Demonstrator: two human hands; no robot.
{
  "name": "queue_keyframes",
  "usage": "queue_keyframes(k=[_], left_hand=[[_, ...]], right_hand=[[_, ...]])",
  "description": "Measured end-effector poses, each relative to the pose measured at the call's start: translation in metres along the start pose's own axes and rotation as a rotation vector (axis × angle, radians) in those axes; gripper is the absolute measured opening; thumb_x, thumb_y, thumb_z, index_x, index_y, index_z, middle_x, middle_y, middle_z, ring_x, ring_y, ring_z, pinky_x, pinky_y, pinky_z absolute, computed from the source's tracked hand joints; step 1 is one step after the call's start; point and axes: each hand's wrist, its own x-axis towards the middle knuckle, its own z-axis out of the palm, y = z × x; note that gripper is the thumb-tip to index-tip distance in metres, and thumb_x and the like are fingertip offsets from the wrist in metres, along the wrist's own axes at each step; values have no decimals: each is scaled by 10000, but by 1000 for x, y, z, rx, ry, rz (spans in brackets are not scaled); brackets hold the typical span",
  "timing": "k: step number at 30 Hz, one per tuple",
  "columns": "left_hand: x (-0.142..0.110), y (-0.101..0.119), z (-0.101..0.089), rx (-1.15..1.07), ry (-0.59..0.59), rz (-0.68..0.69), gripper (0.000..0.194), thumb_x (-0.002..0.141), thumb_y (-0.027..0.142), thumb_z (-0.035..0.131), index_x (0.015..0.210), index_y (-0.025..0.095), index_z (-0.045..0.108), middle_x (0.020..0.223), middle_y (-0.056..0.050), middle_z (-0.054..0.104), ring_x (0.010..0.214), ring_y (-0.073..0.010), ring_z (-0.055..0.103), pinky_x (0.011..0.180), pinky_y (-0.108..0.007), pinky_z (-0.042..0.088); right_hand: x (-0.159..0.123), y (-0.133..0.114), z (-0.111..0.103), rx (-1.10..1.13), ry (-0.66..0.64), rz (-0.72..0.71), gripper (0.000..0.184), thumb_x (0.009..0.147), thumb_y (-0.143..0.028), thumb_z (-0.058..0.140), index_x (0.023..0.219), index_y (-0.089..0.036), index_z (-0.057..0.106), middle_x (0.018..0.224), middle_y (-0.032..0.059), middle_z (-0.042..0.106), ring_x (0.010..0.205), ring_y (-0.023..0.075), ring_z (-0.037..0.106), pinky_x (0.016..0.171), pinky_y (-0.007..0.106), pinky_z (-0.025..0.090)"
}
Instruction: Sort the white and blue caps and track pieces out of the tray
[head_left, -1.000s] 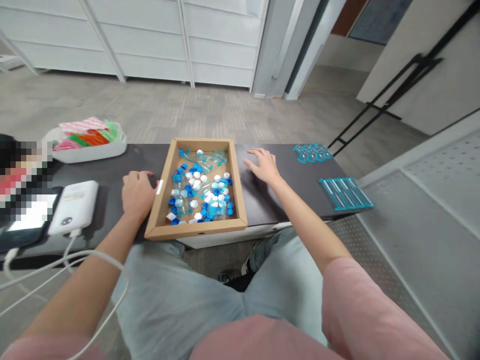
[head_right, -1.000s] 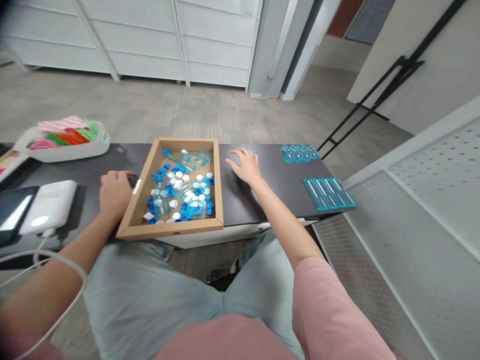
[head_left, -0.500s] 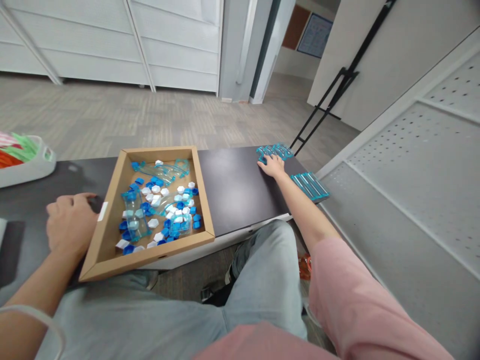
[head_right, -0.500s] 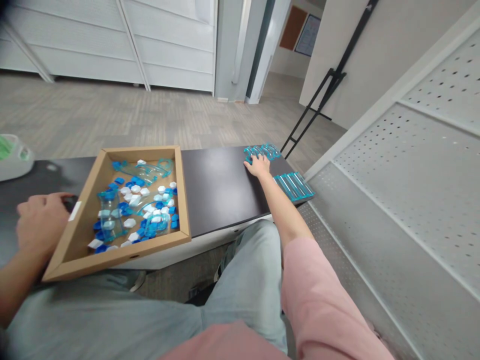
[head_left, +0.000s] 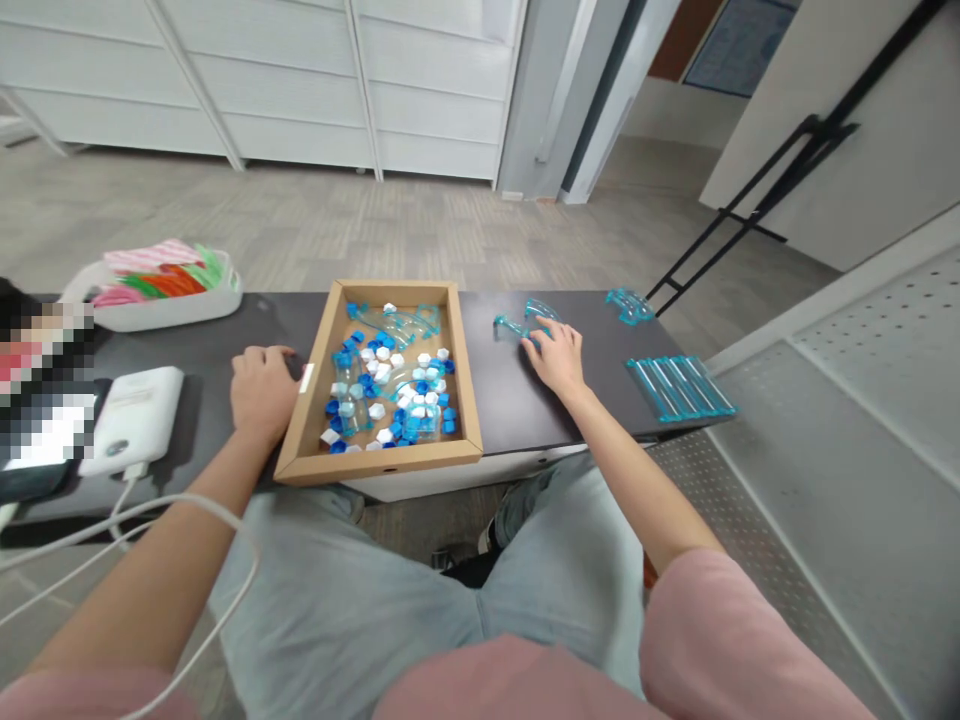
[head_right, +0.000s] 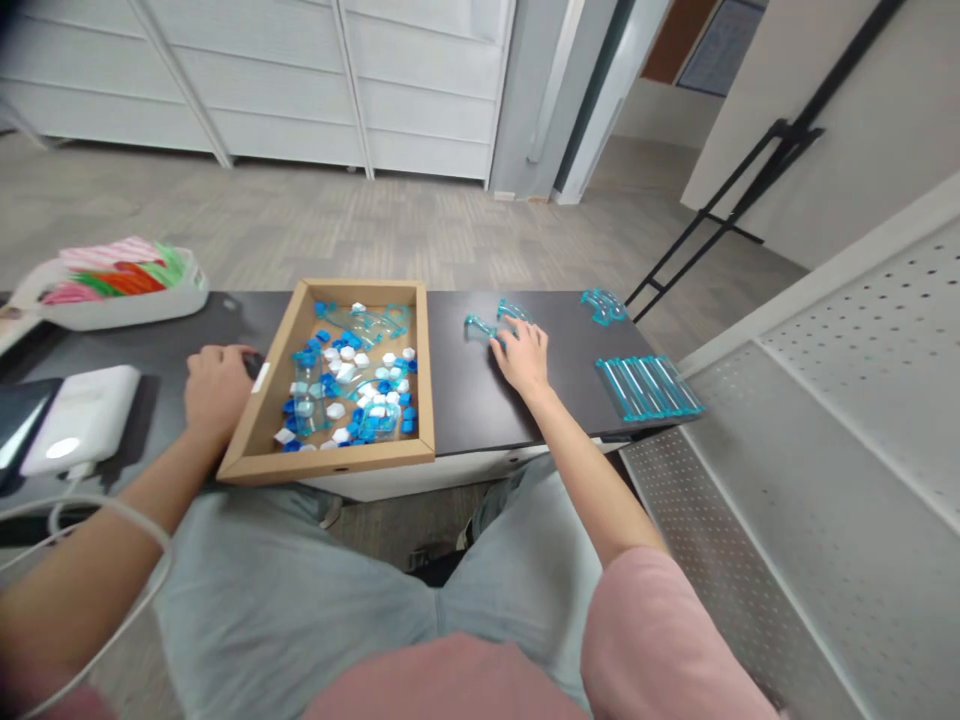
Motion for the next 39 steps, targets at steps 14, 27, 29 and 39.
queue_keyframes(k=[14,27,29,39], left_hand=[[5,-5,17,-69,122,22,449,1115,303,593,1502,127,736,1621,-337,683,1557,-504,615,1281,-602,578],[7,-7,19,-90,135,29,454,1088,315,590,1480,141,737,1597,-329,694,1550,-507,614,1282,-612,586],[7,-7,19,-91,129,27,456,1089,321,585,1481,143,733,1606,-330,687,1553,-510,609,1279,-612,586],[5,-6,16,-76,119,31,489,1111,355,562,1510,128,732,1616,-339,684,1554,-505,608,1282,-598,578]], right_hand=[[-3,-102,-31,625,137,-370,443,1217,-701,671,1144,-346,925,1332,119,881,1318,383,811,1217,625,640],[1,-102,-31,385,-50,-419,354,1213,-538,693,1439,-369,907,1555,120,840,1496,414,752,1290,657,530],[25,-55,-27,291,61,-222,421,1160,-489,703,1520,-342,864,1664,166,783,1592,464,682,1320,727,499],[61,38,-2,82,-87,281,477,1077,-393,685,1464,-220,904,1641,259,780,1572,492,686,1354,772,476]])
